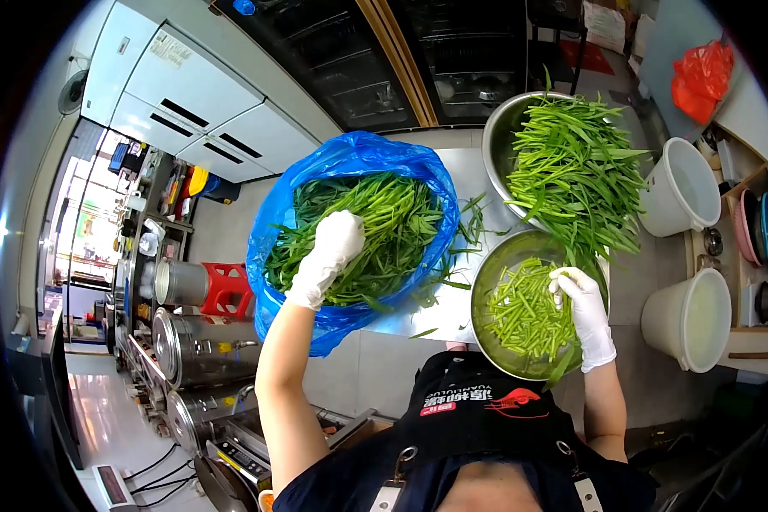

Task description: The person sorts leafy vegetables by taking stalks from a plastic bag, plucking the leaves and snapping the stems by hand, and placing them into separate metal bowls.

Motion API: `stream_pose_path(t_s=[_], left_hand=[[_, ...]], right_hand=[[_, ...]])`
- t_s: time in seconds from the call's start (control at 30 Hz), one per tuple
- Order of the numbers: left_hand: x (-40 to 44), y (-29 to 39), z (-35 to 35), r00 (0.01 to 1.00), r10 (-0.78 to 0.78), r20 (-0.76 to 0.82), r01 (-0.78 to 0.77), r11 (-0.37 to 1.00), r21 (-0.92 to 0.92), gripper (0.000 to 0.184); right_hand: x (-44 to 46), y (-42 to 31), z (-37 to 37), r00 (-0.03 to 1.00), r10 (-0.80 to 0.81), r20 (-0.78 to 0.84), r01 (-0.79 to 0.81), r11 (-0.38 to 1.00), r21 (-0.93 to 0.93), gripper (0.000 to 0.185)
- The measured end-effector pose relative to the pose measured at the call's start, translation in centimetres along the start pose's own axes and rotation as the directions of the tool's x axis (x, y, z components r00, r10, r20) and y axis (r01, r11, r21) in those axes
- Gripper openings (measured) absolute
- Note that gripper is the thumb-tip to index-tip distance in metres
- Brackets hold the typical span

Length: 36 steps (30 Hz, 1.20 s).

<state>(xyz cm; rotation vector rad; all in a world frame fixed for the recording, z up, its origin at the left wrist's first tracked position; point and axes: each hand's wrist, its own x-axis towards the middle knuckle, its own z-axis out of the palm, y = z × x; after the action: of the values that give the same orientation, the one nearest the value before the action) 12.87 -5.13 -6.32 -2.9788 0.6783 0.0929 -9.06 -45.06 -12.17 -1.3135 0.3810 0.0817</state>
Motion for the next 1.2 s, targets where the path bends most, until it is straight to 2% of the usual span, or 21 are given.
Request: stream_pose_path(t_s=[0.07, 0.13, 0.2, 0.27, 0.3, 0.33, 0.4, 0.43, 0.47, 0.57, 0.67, 0.73, 0.77, 0.8, 0.9, 0.97, 1.07, 1.13, 1.2], left_hand=[[-1.2, -0.4, -1.2, 0.995, 0.022, -0.095, -0.030, 0.996, -0.080, 0.014], [-2.6, -1.1, -3.5, 0.991, -0.044, -0.123, 0.028, 0.990, -0.136, 0.009], [-4.2, -2.0, -6.7, 0.995, -0.040, -0.091, 0.020, 0.978, -0.206, 0.011], [-5.4, -2.5, -9.0, 0.988, -0.104, -0.112, 0.060, 0.938, -0.342, 0.013], [-5.8, -2.5, -10.1, 0.988, -0.139, -0.065, 0.103, 0.916, -0.389, 0.016], [-6.1, -2.1, -10.6, 0.973, -0.228, -0.024, 0.178, 0.818, -0.548, 0.016], [-6.8, -0.2, -11.2, 0.925, -0.366, 0.100, 0.295, 0.529, -0.796, 0.016], [-7.1, 1.1, -11.7, 0.926, -0.350, 0.140, 0.265, 0.342, -0.901, 0.016], [-7.1, 1.7, -10.5, 0.945, -0.321, 0.061, 0.160, 0.292, -0.943, 0.016], [-6.8, 4.7, -9.4, 0.959, -0.271, 0.075, 0.102, 0.086, -0.991, 0.020], [-6.0, 7.0, -6.7, 0.968, -0.223, 0.113, 0.066, -0.208, -0.976, 0.023], [-5.5, 7.9, -4.9, 0.981, -0.146, 0.128, 0.058, -0.407, -0.911, 0.020], [-5.5, 8.2, -4.0, 0.982, -0.121, 0.146, 0.076, -0.452, -0.889, 0.019], [-5.5, 8.5, -3.4, 0.982, -0.097, 0.161, 0.093, -0.494, -0.865, 0.019], [-5.6, 8.8, -1.3, 0.983, -0.022, 0.183, 0.134, -0.601, -0.788, 0.018], [-5.8, 9.3, -0.4, 0.984, -0.020, 0.176, 0.129, -0.602, -0.788, 0.018], [-6.3, 10.2, -0.1, 0.982, -0.020, 0.186, 0.140, -0.582, -0.801, 0.017], [-6.5, 10.9, 0.3, 0.978, -0.040, 0.204, 0.145, -0.573, -0.807, 0.017], [-6.9, 11.4, 0.6, 0.973, -0.076, 0.216, 0.153, -0.489, -0.859, 0.014]], right_hand=[[-0.2, -0.2, 0.1, 1.000, 0.000, 0.007, 0.000, 1.000, 0.001, 0.015], [0.0, -0.1, 0.1, 1.000, -0.001, 0.022, 0.002, 1.000, -0.015, 0.015], [0.0, -0.2, 0.1, 1.000, 0.004, 0.027, -0.004, 1.000, -0.010, 0.015], [0.1, -0.2, 0.2, 1.000, 0.016, 0.026, -0.016, 1.000, -0.011, 0.015], [0.2, -0.4, 0.4, 0.999, 0.012, 0.049, -0.011, 1.000, -0.018, 0.015], [0.3, -0.6, 0.8, 0.997, -0.004, 0.072, 0.006, 1.000, -0.026, 0.015], [0.5, -1.3, 2.1, 0.993, -0.034, 0.114, 0.039, 0.998, -0.039, 0.015], [0.5, -2.4, 3.2, 0.990, -0.020, 0.142, 0.027, 0.999, -0.047, 0.016], [0.5, -3.1, 4.4, 0.985, -0.026, 0.169, 0.029, 0.999, -0.013, 0.016], [0.7, -5.7, 8.0, 0.963, -0.004, 0.270, 0.042, 0.990, -0.138, 0.016], [0.6, -7.7, 11.0, 0.963, -0.003, 0.268, 0.065, 0.973, -0.223, 0.012], [1.5, -6.9, 11.9, 0.935, -0.203, 0.290, 0.280, 0.925, -0.258, 0.012], [1.5, -7.1, 12.1, 0.953, -0.165, 0.255, 0.234, 0.935, -0.267, 0.013], [1.9, -6.7, 12.3, 0.939, -0.223, 0.261, 0.298, 0.908, -0.295, 0.015], [2.3, -6.3, 12.9, 0.907, -0.323, 0.270, 0.406, 0.840, -0.361, 0.016], [2.0, -6.7, 13.5, 0.897, -0.325, 0.301, 0.431, 0.795, -0.427, 0.016], [2.0, -6.4, 14.4, 0.895, -0.304, 0.326, 0.429, 0.786, -0.445, 0.016], [2.2, -5.9, 14.7, 0.877, -0.349, 0.330, 0.467, 0.782, -0.413, 0.017], [2.3, -5.7, 15.1, 0.848, -0.397, 0.351, 0.518, 0.759, -0.395, 0.018]])
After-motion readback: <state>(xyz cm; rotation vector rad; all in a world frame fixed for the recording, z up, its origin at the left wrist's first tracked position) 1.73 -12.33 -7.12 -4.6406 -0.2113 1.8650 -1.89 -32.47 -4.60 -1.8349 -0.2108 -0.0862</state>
